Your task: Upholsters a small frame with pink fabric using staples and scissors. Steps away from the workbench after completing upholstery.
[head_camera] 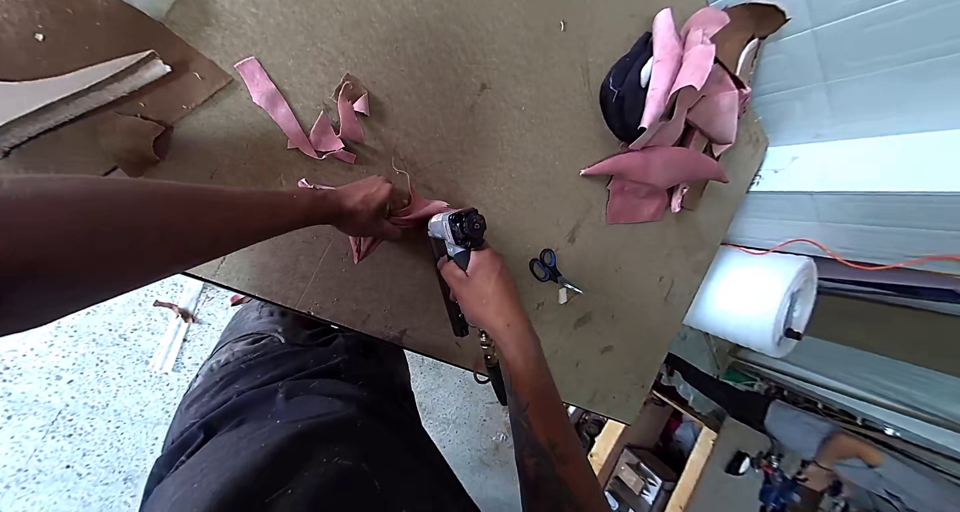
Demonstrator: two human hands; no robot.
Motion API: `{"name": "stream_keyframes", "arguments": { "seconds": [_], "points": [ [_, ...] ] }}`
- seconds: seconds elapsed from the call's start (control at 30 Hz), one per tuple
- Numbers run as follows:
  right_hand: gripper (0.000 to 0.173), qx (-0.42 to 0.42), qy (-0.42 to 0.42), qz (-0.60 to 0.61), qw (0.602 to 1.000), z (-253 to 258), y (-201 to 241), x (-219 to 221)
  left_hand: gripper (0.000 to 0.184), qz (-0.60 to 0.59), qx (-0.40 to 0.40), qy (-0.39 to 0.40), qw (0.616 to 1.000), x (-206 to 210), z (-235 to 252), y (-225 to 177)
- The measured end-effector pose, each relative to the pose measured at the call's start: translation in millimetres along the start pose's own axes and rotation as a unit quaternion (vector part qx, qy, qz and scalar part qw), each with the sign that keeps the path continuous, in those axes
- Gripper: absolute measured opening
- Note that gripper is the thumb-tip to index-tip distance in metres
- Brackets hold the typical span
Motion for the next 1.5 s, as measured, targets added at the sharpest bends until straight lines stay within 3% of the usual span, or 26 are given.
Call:
{"name": "stream_keyframes", "arguments": {
  "seconds": [0.4,0.57,0.7,1.1,1.33,1.5],
  "points": [
    [0.017,0.011,0.030,0.033,0.999,-5.5,-0.8,14.6,0.035,-0.018,0.046,-0.101,0.994,-5.4,-9.5,4.2],
    [0.017,-0.002,0.042,0.071,0.997,-7.6,0.2,9.3,0.030,-0.042,0.045,-0.080,0.995,-7.9,-4.2,4.3],
    [0.017,-0.020,0.059,0.053,0.997,-1.5,8.1,15.5,0.037,-0.024,0.052,-0.085,0.995,-5.8,-4.1,5.7],
    [0.015,-0.032,0.083,0.030,0.996,-1.9,17.9,33.0,0.022,-0.077,0.004,-0.102,0.992,-11.4,-9.5,11.6],
    [0.012,-0.068,0.062,0.000,0.996,-3.8,18.9,42.4,0.021,-0.086,-0.023,-0.114,0.989,-13.1,-12.4,14.2],
    [0.016,-0.095,0.065,0.002,0.993,-7.8,20.0,55.9,0.030,-0.061,-0.028,-0.143,0.987,-20.1,-13.6,15.8]
  ]
}}
Point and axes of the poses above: each hand's wrist, its own z-axis towards the middle knuckle, its own x-axis out of the palm, y = z × x, the point moved 9 cm from there along z, towards the middle knuckle, and after that the axes turned 14 degrees about z, right-handed, at the moved point
